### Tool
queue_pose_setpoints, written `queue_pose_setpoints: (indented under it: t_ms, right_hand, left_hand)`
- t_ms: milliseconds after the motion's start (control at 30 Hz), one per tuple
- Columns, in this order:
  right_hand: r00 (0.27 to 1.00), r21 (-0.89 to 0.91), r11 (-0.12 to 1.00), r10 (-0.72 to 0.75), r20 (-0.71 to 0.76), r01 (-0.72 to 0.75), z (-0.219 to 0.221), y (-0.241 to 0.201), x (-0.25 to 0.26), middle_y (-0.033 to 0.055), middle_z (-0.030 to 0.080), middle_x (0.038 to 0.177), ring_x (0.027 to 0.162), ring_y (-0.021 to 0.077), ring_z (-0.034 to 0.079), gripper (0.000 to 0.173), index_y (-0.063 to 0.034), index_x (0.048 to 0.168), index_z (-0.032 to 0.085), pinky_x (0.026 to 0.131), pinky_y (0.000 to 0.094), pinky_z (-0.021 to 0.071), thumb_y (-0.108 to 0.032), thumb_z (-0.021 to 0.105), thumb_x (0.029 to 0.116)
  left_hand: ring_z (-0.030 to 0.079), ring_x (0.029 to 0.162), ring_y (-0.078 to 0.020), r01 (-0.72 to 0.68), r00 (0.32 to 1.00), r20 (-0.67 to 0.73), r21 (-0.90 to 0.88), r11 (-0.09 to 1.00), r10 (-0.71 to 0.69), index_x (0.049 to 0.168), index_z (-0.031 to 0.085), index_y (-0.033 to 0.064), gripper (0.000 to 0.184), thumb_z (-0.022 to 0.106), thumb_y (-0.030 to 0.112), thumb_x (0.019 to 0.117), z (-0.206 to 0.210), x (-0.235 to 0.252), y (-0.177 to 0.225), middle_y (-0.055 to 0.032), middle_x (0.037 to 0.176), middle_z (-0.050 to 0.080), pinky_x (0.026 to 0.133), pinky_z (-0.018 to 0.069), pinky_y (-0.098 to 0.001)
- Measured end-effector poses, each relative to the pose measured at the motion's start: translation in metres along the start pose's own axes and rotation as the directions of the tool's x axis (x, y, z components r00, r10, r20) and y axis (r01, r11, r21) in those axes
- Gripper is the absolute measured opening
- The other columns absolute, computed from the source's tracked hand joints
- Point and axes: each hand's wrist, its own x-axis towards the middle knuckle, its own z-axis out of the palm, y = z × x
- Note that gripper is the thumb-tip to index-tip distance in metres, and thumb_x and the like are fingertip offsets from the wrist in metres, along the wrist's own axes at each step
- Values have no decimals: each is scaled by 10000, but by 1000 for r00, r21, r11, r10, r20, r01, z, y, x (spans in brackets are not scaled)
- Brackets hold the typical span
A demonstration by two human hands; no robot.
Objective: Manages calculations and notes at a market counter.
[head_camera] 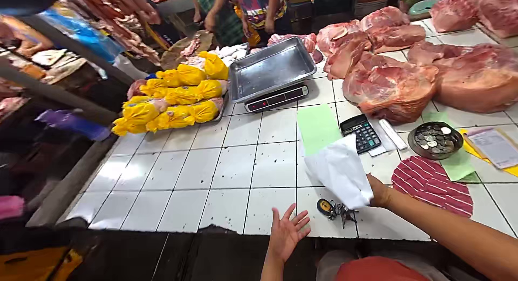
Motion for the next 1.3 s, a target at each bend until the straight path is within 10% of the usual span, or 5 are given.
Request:
queue_pose_setpoints:
  t_ms: [300, 433, 567, 767, 1300]
  right_hand:
    - [915, -501, 788, -188, 357, 357, 6, -4, 48, 134, 729, 888, 571, 250, 641, 152, -43, 929, 754, 492, 386, 518, 1, 612, 900]
    - [962, -605, 752, -156, 225, 264, 6, 8, 69, 98, 700, 821, 534, 226, 590, 254, -104, 1052, 769, 457, 356, 456, -34, 545, 956]
    - [983, -574, 798, 150, -104, -183, 0, 25, 63, 152, 751, 920, 694, 334, 714, 272, -120, 1096, 778, 592, 473, 581, 4, 610, 922]
    - [543, -313, 452, 764, -347, -835, -16, 58, 54, 268, 689, 1232, 986, 476, 715, 426, 3, 1462, 540, 829, 634, 553, -180, 438, 1091]
    - [148, -203, 94, 951, -272, -975, -27, 113, 54, 296, 516, 1459, 1208, 483, 613, 564, -16, 1547, 399, 994, 619, 477, -372, 413, 1110]
  left_hand:
    - [687, 1049, -368, 336, 858, 262, 365, 868, -442, 1547, 269, 82, 922, 63, 768, 967, 49, 143, 132, -242, 1254, 643, 842, 575, -518]
    - [677, 709, -74, 132, 932, 242, 465, 876, -269, 1114, 596, 80, 277, 345, 196, 1108, 77, 158, 165, -7, 803, 688, 660, 579, -253]
    - [712, 920, -168, 56, 922, 294, 543, 838, -252, 1551, 255, 92, 672, 474, -114, 949, 84, 187, 183, -126, 1164, 669, 809, 606, -353]
    - [665, 1167, -212, -304, 946, 255, 489, 818, 199, 1614, 35, 52, 891, 527, -177, 906, 85, 240, 184, -243, 1433, 527, 959, 574, -356]
    - [458, 1411, -437, -429, 757, 327, 902, 52, 566, 1636, 173, 81, 831, 558, -91, 920, 90, 301, 173, -256, 1623, 314, 1102, 431, -587]
